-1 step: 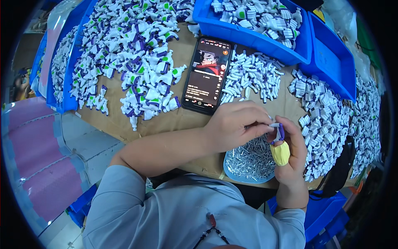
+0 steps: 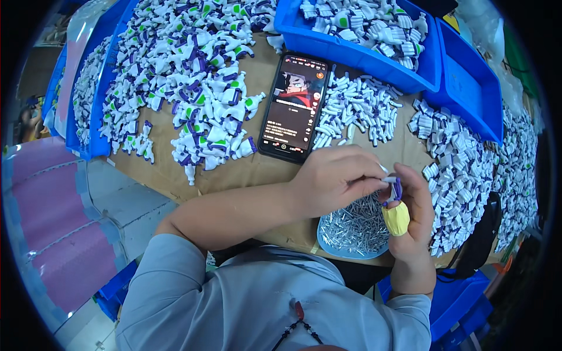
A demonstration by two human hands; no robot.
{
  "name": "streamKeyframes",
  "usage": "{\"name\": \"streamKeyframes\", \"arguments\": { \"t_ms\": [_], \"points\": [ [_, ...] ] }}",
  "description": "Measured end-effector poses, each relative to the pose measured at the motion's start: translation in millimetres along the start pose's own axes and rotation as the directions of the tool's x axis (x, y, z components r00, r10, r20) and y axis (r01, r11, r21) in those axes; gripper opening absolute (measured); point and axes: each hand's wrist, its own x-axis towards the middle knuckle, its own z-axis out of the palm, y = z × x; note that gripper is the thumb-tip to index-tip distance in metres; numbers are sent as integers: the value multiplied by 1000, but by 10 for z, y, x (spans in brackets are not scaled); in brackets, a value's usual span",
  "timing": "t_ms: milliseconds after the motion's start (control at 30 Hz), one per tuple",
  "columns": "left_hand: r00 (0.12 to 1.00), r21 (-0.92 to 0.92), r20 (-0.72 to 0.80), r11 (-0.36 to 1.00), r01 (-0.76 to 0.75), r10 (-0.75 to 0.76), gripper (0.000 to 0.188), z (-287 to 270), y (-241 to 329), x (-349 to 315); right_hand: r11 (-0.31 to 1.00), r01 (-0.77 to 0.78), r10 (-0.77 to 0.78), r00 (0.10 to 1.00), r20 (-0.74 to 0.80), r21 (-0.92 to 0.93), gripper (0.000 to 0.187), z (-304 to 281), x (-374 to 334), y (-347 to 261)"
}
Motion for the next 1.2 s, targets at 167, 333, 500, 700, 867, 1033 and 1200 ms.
{"name": "streamKeyframes", "arguments": {
  "t_ms": [167, 333, 500, 700, 867, 1033, 1200],
  "points": [
    [1000, 13, -17, 1000, -14, 14, 19, 3, 25, -28, 998, 50, -50, 999, -13, 28, 40, -25, -44, 85],
    [997, 43, -27, 997, -70, 71, 20, -4, -23, -44, 939, 217, -232, 973, -23, -266, 35, -44, 53, 100],
    [996, 62, 9, 994, -89, 89, 19, -17, -4, -37, 833, 331, -363, 932, 15, -444, 32, -56, 94, -1],
    [999, 84, 38, 996, -33, 30, 19, -26, 20, -76, 786, 343, -332, 936, 117, -515, 37, -106, 154, -118],
    [996, 72, 78, 997, 31, -37, 18, 7, 15, -94, 777, 324, -302, 944, 131, -539, 42, -141, 148, -105],
    [994, 50, 106, 998, 34, -40, 17, 23, 4, -131, 775, 305, -291, 950, 116, -553, 43, -125, 137, -117],
    [993, 12, 92, 997, 74, -75, 20, 25, 85, -108, 848, 267, -254, 963, 93, -458, 47, -125, 128, -100]
  ]
}}
